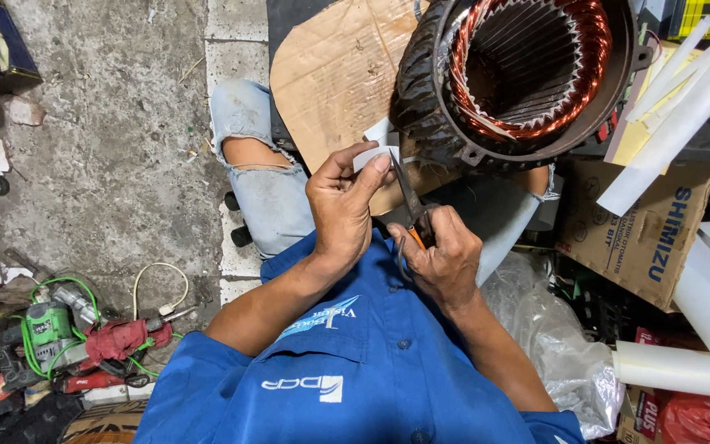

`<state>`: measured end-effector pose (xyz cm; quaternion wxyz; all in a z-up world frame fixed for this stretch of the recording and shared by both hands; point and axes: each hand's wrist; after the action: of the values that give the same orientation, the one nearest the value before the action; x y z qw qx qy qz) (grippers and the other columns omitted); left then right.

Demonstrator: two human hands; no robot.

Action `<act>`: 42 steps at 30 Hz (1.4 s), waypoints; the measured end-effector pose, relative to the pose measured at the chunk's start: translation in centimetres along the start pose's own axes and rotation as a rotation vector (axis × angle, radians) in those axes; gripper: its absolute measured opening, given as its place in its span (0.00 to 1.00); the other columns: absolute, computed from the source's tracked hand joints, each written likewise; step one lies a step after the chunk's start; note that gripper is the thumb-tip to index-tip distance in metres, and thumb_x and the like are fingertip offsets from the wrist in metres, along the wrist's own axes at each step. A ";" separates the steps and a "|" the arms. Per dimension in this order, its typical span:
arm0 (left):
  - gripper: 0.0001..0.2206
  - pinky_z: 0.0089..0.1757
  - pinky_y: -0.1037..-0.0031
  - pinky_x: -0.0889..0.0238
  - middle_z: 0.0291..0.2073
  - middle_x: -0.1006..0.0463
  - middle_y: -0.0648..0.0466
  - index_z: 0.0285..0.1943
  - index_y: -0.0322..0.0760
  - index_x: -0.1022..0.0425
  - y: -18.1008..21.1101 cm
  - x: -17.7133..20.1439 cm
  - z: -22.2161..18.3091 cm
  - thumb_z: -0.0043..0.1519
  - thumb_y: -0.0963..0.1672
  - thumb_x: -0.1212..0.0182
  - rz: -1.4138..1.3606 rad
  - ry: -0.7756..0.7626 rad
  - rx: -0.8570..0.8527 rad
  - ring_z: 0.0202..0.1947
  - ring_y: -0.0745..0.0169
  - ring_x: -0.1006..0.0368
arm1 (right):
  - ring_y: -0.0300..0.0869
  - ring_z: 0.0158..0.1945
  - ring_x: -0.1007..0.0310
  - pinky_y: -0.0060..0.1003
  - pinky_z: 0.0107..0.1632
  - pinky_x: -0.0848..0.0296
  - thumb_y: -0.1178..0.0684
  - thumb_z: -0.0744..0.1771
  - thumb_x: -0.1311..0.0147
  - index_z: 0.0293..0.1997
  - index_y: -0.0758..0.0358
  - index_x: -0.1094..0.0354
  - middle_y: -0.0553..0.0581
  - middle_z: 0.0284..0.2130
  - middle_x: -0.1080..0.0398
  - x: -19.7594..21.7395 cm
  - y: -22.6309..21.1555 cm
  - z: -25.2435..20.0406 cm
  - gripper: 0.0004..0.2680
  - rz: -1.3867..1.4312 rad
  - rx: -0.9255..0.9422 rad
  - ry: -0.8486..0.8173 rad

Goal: Manually inserting and trimming insulation paper strips into the slots of an electric motor stator during a repair process.

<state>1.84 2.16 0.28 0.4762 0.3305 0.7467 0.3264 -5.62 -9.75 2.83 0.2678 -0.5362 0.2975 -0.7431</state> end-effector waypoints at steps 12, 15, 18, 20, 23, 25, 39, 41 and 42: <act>0.15 0.39 0.70 0.17 0.32 0.17 0.42 0.52 0.21 0.21 0.5 -0.4 0.0 0.58 0.37 0.27 0.015 -0.016 0.012 0.34 0.54 0.16 | 0.52 0.23 0.32 0.37 0.25 0.32 0.42 0.67 0.35 0.26 0.61 0.38 0.56 0.17 0.43 0.0 0.7 -0.4 0.17 0.032 -0.007 -0.013; 0.14 0.39 0.71 0.18 0.33 0.17 0.43 0.51 0.22 0.21 1.1 -0.4 0.1 0.58 0.37 0.27 0.031 -0.053 0.008 0.35 0.56 0.17 | 0.52 0.23 0.32 0.37 0.25 0.32 0.43 0.67 0.35 0.26 0.61 0.38 0.56 0.17 0.42 0.2 0.3 -0.2 0.16 0.057 -0.011 -0.024; 0.14 0.39 0.70 0.18 0.33 0.17 0.41 0.51 0.22 0.21 1.3 -0.2 0.4 0.58 0.37 0.27 0.058 -0.086 0.006 0.35 0.54 0.16 | 0.52 0.22 0.31 0.38 0.25 0.32 0.43 0.67 0.35 0.26 0.61 0.38 0.56 0.17 0.41 0.4 0.4 -0.2 0.17 0.065 -0.014 -0.041; 0.14 0.39 0.70 0.18 0.33 0.17 0.41 0.51 0.22 0.21 1.4 0.0 0.7 0.58 0.37 0.27 0.063 -0.103 0.008 0.35 0.54 0.16 | 0.52 0.22 0.31 0.38 0.24 0.32 0.43 0.67 0.35 0.26 0.61 0.38 0.56 0.17 0.41 0.5 0.5 -0.2 0.17 0.070 -0.014 -0.047; 0.14 0.39 0.69 0.17 0.34 0.18 0.40 0.50 0.22 0.21 1.7 0.3 1.0 0.57 0.36 0.27 0.072 -0.139 0.016 0.35 0.54 0.16 | 0.52 0.22 0.32 0.37 0.24 0.33 0.43 0.67 0.35 0.26 0.61 0.37 0.56 0.17 0.41 0.6 0.8 -0.4 0.16 0.097 -0.022 -0.058; 0.14 0.39 0.68 0.17 0.34 0.18 0.39 0.50 0.22 0.21 2.0 0.4 1.1 0.57 0.36 0.26 0.076 -0.156 0.020 0.35 0.53 0.17 | 0.52 0.21 0.33 0.37 0.24 0.33 0.44 0.67 0.35 0.26 0.61 0.37 0.56 0.16 0.41 0.7 1.0 -0.4 0.16 0.120 -0.030 -0.064; 0.14 0.40 0.68 0.18 0.35 0.16 0.37 0.53 0.25 0.20 3.3 0.3 1.2 0.60 0.38 0.27 0.206 -0.250 -0.057 0.37 0.58 0.18 | 0.49 0.19 0.35 0.36 0.23 0.36 0.43 0.66 0.34 0.25 0.61 0.36 0.56 0.16 0.40 0.9 2.0 -0.8 0.16 0.151 -0.055 -0.080; 0.14 0.40 0.69 0.18 0.35 0.16 0.38 0.53 0.25 0.20 3.5 0.2 1.2 0.60 0.38 0.27 0.215 -0.262 -0.057 0.36 0.58 0.18 | 0.49 0.19 0.35 0.36 0.23 0.36 0.43 0.66 0.34 0.26 0.61 0.36 0.56 0.16 0.40 0.9 2.0 -0.6 0.16 0.160 -0.059 -0.077; 0.14 0.40 0.69 0.18 0.34 0.16 0.38 0.53 0.25 0.19 3.6 0.2 1.2 0.60 0.38 0.27 0.223 -0.274 -0.055 0.36 0.58 0.17 | 0.49 0.19 0.34 0.36 0.23 0.36 0.42 0.66 0.34 0.26 0.61 0.35 0.56 0.16 0.40 0.9 2.0 -0.6 0.16 0.170 -0.063 -0.076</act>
<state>3.51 4.57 2.65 0.5431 0.4393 0.6244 0.3495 -6.25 -11.66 1.82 0.3240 -0.5452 0.3545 -0.6871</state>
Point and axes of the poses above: each hand's wrist, its own z-axis towards the middle knuckle, its own x-axis out of the back of the hand, y = z × x
